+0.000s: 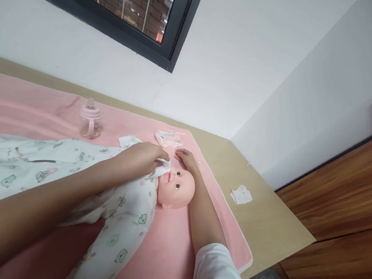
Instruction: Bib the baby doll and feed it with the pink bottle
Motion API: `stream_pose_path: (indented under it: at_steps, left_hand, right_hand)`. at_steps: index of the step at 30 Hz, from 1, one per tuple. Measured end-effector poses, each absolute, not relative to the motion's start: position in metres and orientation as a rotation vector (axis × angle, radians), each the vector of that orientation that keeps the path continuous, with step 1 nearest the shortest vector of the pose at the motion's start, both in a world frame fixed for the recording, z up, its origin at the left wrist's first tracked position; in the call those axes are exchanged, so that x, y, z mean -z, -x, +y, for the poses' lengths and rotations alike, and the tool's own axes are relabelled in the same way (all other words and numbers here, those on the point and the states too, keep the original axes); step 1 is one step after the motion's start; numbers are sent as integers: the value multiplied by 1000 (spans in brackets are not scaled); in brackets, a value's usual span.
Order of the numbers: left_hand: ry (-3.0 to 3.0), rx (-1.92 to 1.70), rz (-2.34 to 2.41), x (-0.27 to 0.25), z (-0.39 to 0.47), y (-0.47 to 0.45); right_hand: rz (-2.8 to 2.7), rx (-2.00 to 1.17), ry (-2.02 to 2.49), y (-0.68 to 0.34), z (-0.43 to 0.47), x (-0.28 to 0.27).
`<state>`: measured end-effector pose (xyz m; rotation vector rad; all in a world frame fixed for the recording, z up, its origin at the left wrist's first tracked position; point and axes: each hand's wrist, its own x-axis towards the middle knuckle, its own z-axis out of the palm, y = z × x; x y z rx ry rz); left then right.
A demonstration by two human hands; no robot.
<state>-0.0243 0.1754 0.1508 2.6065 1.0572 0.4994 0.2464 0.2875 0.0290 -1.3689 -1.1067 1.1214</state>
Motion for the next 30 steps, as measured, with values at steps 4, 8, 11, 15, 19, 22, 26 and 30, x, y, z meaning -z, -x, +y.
stream_pose_path:
  at_steps: [4, 8, 11, 15, 19, 22, 26, 30]
  left_hand:
    - [-2604, -497, 1061, -150, 176, 24]
    - [-2607, -523, 1075, -149, 177, 24]
    - [-2610, -529, 1076, -149, 177, 23]
    - [-2573, -502, 1076, -151, 176, 24]
    - [-2469, -534, 982, -151, 176, 26]
    - [-2399, -544, 868, -151, 175, 27]
    - [-2347, -510, 815, -152, 173, 27]
    - [-2356, -441, 821, -156, 170, 26]
  right_hand:
    - [-1103, -1112, 1361, -246, 288, -28]
    - [-1119, -1116, 1345, -247, 288, -27]
    - [-1115, -1114, 1356, -247, 288, -27]
    - [-1121, -1114, 1367, -248, 288, -28]
    - [-1125, -1108, 1366, -248, 289, -27]
    - [-1125, -1116, 1350, -249, 290, -25]
    - [-1115, -1116, 1342, -249, 291, -24]
    - [-1108, -1114, 1348, -249, 292, -24]
